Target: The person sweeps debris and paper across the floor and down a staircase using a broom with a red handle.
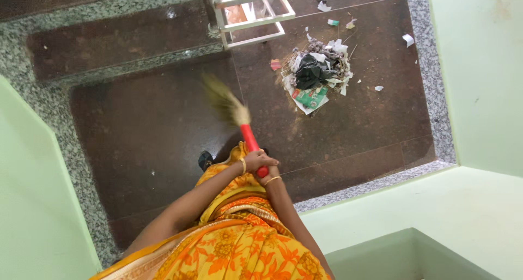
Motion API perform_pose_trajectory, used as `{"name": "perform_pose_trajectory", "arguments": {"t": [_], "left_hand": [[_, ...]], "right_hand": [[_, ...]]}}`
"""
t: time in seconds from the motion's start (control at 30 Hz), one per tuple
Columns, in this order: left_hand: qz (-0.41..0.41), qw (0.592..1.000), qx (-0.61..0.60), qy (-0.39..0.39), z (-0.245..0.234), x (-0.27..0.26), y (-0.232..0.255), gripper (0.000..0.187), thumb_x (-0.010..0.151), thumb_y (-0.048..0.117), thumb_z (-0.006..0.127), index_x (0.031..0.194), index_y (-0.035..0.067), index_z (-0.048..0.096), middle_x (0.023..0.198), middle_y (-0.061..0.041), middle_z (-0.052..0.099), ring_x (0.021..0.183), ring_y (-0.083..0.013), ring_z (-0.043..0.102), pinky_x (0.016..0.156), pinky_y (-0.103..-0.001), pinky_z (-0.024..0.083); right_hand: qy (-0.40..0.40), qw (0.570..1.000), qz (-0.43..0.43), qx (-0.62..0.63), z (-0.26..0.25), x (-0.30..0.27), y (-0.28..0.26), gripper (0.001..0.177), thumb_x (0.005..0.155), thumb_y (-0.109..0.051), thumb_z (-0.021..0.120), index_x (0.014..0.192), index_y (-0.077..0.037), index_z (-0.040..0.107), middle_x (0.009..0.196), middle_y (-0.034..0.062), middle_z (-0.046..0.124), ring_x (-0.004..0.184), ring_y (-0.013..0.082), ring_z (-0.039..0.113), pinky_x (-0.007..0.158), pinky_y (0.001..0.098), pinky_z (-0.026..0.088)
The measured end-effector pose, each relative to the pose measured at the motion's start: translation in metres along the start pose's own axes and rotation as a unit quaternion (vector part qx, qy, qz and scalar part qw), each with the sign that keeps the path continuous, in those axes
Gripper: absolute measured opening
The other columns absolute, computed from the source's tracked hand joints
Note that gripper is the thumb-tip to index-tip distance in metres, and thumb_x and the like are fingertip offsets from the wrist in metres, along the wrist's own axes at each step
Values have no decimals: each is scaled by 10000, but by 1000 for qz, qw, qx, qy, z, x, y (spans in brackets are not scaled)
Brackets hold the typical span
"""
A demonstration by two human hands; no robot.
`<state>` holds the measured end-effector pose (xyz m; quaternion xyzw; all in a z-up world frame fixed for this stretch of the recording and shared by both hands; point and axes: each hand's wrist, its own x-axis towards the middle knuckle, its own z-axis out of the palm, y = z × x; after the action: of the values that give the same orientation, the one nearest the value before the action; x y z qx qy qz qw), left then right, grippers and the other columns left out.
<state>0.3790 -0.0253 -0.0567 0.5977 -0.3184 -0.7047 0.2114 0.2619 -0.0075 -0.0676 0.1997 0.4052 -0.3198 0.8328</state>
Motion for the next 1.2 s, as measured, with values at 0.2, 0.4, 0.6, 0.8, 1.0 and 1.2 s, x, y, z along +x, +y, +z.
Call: {"name": "perform_pose_trajectory", "arguments": {"t": [0.2, 0.4, 0.6, 0.8, 1.0, 1.2], "left_hand": [[-21, 997, 2, -70, 26, 27, 63, 549, 674, 414, 930, 1020, 44, 719, 915, -58, 708, 838, -150, 667, 748, -336, 560], [55, 997, 46, -42, 13, -4, 104, 572, 699, 458, 890, 1070, 51, 736, 965, -46, 735, 879, -146, 693, 819, -306, 551], [21, 992, 125, 16, 14, -18, 130, 614, 688, 537, 855, 1072, 71, 744, 987, -54, 773, 887, -147, 711, 801, -303, 556], [28, 997, 61, 39, -7, 77, 104, 625, 755, 528, 829, 1075, 8, 698, 976, -109, 733, 857, -182, 706, 753, -328, 583], [-29, 996, 48, -75, -40, 130, 155, 602, 757, 509, 814, 1099, 30, 688, 980, -92, 729, 847, -185, 714, 731, -328, 590], [3, 990, 66, -121, -58, 144, 167, 491, 798, 457, 839, 1001, 33, 697, 932, -66, 667, 841, -159, 659, 743, -309, 553]], "right_hand": [[-32, 997, -68, -21, 22, -12, -59, 176, 941, -295, 594, 842, -156, 550, 963, 38, 633, 916, 207, 701, 801, 377, 639], [-180, 971, -116, -109, 30, -8, -66, 191, 1042, -177, 607, 861, -120, 588, 884, 17, 601, 802, 135, 634, 700, 323, 594], [-188, 968, -48, -161, 37, -1, -81, 168, 1004, -234, 583, 1000, -77, 642, 890, 62, 676, 754, 170, 676, 677, 314, 597], [-141, 977, 48, -154, 79, 40, -115, 241, 992, -317, 614, 1084, -96, 646, 964, 108, 721, 792, 246, 716, 693, 381, 627], [64, 994, -44, -81, 120, 64, -136, 319, 887, -429, 583, 1032, -147, 615, 915, 122, 709, 797, 286, 717, 683, 437, 614], [7, 991, -132, 3, 142, 80, -141, 139, 918, -240, 645, 1008, -135, 632, 919, 27, 655, 788, 179, 677, 692, 355, 618]]}}
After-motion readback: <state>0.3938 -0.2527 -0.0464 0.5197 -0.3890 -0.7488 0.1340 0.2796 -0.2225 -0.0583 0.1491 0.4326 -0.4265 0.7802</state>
